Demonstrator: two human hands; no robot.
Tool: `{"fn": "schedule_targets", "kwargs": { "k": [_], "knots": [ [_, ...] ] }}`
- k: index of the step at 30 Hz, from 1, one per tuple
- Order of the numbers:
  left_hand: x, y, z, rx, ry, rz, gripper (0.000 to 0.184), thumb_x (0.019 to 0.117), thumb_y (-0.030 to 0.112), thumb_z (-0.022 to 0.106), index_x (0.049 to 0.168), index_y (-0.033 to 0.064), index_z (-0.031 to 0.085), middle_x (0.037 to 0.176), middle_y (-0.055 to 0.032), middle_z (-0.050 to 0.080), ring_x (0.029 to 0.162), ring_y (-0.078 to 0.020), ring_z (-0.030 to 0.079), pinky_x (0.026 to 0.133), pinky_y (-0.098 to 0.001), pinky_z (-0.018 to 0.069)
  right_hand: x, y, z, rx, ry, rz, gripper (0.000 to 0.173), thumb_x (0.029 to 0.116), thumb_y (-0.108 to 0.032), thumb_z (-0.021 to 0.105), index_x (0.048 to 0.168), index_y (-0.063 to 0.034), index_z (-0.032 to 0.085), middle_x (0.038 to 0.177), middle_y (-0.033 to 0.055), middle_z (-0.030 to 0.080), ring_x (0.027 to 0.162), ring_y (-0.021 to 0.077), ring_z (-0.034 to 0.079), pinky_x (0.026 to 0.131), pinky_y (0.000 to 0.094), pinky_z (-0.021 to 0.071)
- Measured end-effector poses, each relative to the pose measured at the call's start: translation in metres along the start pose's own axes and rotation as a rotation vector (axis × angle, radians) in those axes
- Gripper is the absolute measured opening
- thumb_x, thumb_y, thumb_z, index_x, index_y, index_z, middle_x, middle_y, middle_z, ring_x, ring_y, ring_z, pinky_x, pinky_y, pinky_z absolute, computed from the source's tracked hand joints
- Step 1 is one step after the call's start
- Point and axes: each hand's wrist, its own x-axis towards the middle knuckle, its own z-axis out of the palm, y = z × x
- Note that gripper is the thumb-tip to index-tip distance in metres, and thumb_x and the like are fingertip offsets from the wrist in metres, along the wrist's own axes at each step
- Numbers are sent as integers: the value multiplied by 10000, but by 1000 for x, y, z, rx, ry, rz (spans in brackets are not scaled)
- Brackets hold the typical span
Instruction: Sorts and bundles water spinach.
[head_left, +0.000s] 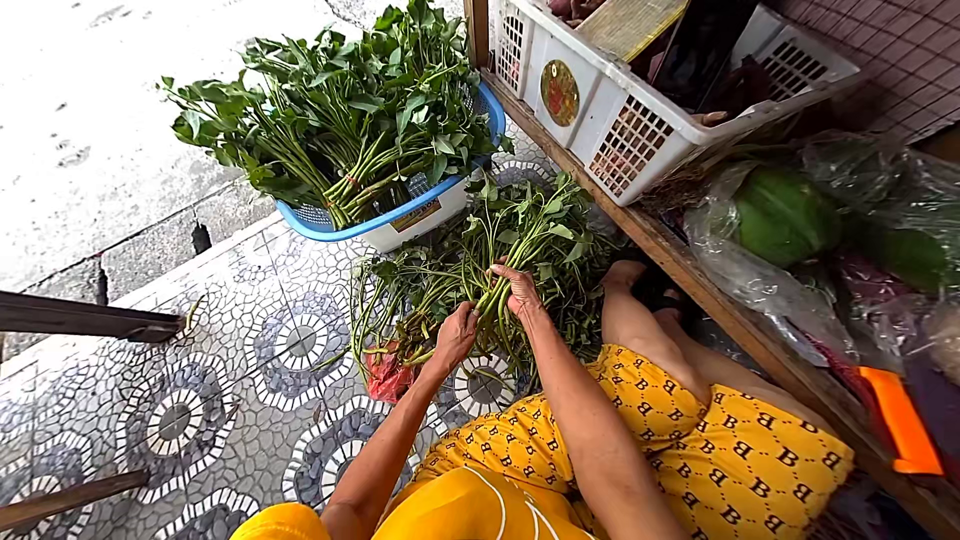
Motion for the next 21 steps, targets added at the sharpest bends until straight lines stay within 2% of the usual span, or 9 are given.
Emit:
{"fn": "schedule_targets", "kwargs": {
  "k": [2,5,7,10,15,16,17,19,21],
  "knots": [
    [1,2,1,24,13,2,406,1118,247,357,1393,31,562,1079,-187,685,917,-298,675,874,-492,532,2,0,0,22,12,8,190,934,43,649,1102,-38,610,937,81,685,687,129,629,586,270,539],
    [2,7,-2,64,7,-7,429,1123,249,325,1406,27,558,1121,-216,687,1019,-350,671,936,-544,502,5,1,-1,41,57,24,231,927,43,664,1134,-35,601,964,86,683,715,141,640,612,284,550],
    [5,6,-2,48,5,-7,429,1122,232,308,1395,17,560,1050,-200,680,953,-325,663,902,-516,512,6,1,0,25,108,19,230,911,30,697,1112,-40,611,907,67,664,697,136,625,614,289,552],
    [8,5,-2,-14,1,-17,409,1126,200,293,1361,7,567,925,-130,638,792,-228,609,792,-408,518,6,1,1,28,143,12,250,892,23,725,1102,-51,612,892,62,656,707,144,624,629,303,553],
    [12,3,0,-38,-4,-31,395,1128,196,299,1360,3,554,890,-83,638,730,-170,604,739,-355,526,5,-1,1,61,136,10,247,906,51,691,1111,-41,589,856,69,690,685,142,661,610,288,567],
    [14,3,0,-32,-1,-31,399,1128,203,302,1366,0,550,930,-94,662,783,-182,636,779,-365,540,5,-1,1,61,135,10,246,906,53,690,1110,-40,587,851,70,689,676,139,659,602,284,566],
    [16,5,-2,-15,10,-27,403,1125,215,322,1373,-3,553,1015,-128,694,897,-219,671,865,-402,540,5,-1,0,57,129,13,248,907,53,690,1115,-37,588,854,70,685,677,139,656,605,285,565],
    [25,13,-9,18,70,44,409,1104,235,417,1384,-21,569,1233,-219,669,1167,-334,639,1049,-500,473,6,0,-1,33,105,13,260,901,52,701,1123,-31,595,859,69,686,689,142,658,619,290,571],
    [42,24,-17,68,201,194,367,1080,215,503,1353,-7,608,1293,-243,632,1217,-386,606,1056,-537,468,6,4,-1,-3,79,7,271,874,67,718,1099,-33,604,866,70,681,711,148,654,643,305,574]
  ]
}}
